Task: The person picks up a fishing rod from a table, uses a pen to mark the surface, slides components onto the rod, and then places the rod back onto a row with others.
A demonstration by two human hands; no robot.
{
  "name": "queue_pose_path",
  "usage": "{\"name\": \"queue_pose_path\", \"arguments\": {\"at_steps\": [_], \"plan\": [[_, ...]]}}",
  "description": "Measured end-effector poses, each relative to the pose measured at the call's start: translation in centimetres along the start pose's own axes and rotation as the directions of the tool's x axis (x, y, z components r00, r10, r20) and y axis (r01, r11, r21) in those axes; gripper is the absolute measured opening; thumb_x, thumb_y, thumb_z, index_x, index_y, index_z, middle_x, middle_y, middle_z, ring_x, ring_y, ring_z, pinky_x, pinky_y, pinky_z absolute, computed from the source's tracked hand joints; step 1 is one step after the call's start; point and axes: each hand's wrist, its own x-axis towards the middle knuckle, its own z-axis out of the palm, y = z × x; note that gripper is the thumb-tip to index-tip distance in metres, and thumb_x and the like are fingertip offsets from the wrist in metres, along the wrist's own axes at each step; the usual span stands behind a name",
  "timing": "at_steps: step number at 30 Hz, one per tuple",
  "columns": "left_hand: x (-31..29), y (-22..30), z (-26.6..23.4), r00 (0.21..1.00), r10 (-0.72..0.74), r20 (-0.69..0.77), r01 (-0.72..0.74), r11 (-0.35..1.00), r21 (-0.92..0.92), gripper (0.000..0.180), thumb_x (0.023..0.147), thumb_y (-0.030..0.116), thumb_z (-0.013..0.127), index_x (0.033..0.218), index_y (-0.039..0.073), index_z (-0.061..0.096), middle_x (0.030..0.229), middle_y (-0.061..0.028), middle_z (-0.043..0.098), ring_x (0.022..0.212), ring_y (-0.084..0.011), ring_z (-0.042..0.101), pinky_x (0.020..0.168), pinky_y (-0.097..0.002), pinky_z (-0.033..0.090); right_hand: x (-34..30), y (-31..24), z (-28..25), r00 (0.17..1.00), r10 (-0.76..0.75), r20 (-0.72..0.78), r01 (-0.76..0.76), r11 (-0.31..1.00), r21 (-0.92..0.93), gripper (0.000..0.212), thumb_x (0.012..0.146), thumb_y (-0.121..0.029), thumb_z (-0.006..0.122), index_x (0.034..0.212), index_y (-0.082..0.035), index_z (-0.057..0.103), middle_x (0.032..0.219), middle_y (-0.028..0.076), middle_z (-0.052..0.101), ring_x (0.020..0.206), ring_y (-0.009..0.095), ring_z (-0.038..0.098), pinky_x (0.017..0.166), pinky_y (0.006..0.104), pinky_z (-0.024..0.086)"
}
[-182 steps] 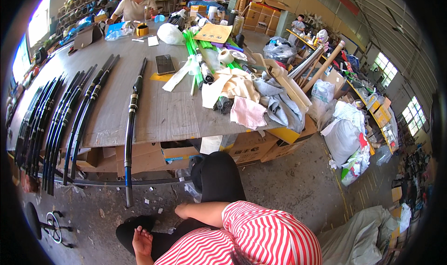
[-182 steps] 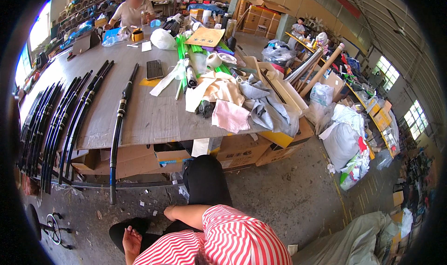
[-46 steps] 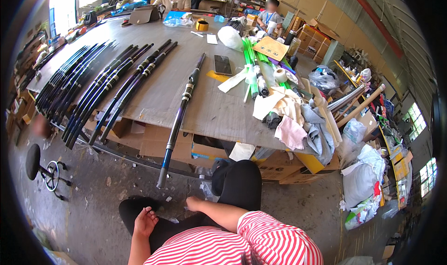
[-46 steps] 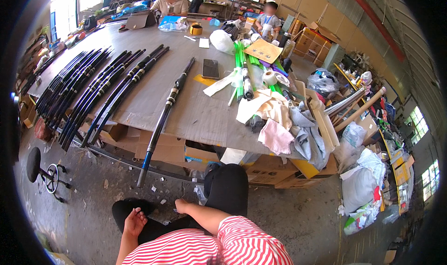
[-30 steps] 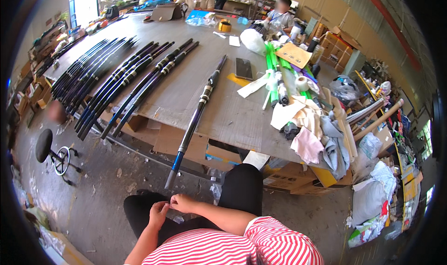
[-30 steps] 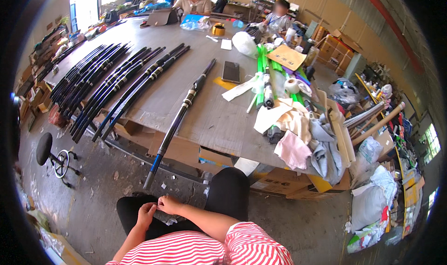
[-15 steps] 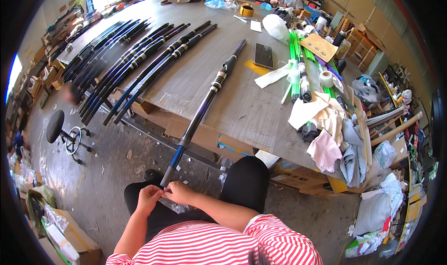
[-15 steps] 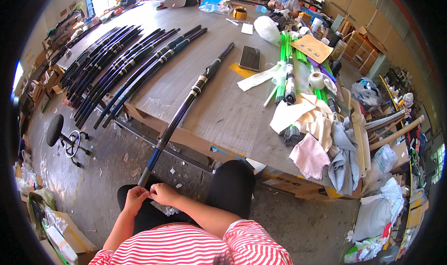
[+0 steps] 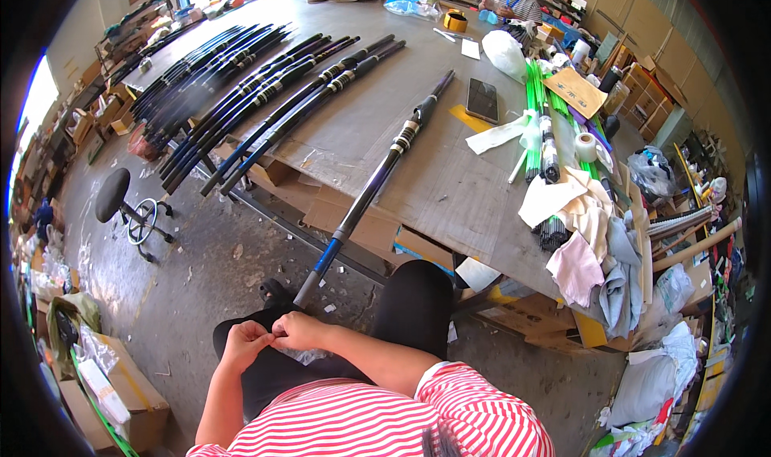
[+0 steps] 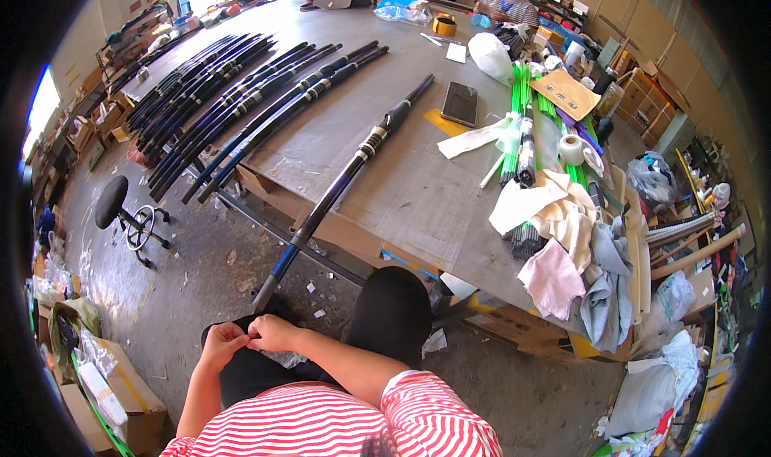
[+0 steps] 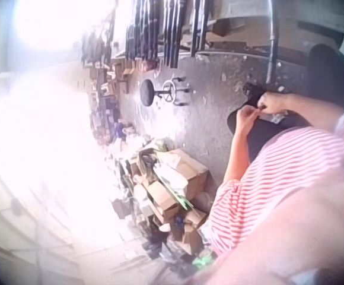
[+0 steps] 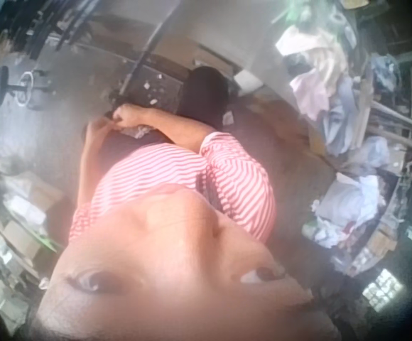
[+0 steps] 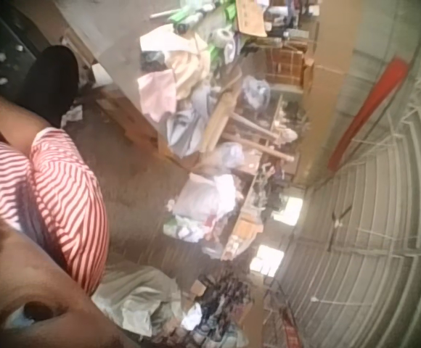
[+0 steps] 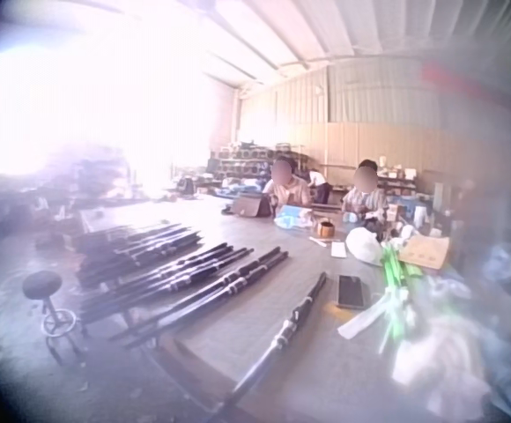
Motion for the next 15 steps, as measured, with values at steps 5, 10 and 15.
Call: {"name": "queue_pose_path", "arguments": {"at_steps": [5,10,15], "plan": [[0.1,-0.5,0.2,0.992,0.033,0.122,-0.047,0.993,0.108,0.009,0.074,0.002,0.066,0.073,-0.001,0.058,0.067,-0.003,0.06,0.061,-0.0074,0.055,0.055,-0.0198,0.043,-1.0,0.3,0.4,0.999,-0.047,0.0,0.047,0.999,-0.026,0.019,0.066,-0.019,0.066,0.065,-0.001,0.06,0.059,0.014,0.059,0.056,0.026,0.058,0.053,0.0365,0.043],[0.7,0.6,1.1,0.985,0.078,0.152,-0.102,0.983,0.154,0.012,0.073,0.005,0.068,0.069,0.0,0.058,0.064,-0.0009,0.058,0.059,-0.0056,0.053,0.052,-0.02,0.042,-2.1,0.0,-0.2,0.998,0.058,-0.018,-0.058,0.998,-0.013,0.023,0.069,-0.022,0.065,0.069,0.0,0.06,0.061,0.014,0.059,0.056,0.025,0.058,0.054,0.0351,0.043],[1.7,0.9,2.0,0.964,0.157,0.213,-0.187,0.974,0.131,0.012,0.074,0.006,0.068,0.071,0.0,0.058,0.066,-0.0001,0.058,0.061,-0.0042,0.052,0.053,-0.0185,0.041,-3.7,0.3,-0.8,0.989,0.078,-0.127,-0.08,0.997,-0.013,0.021,0.071,-0.023,0.063,0.074,-0.002,0.063,0.064,0.015,0.06,0.059,0.026,0.059,0.055,0.0351,0.044]]}}
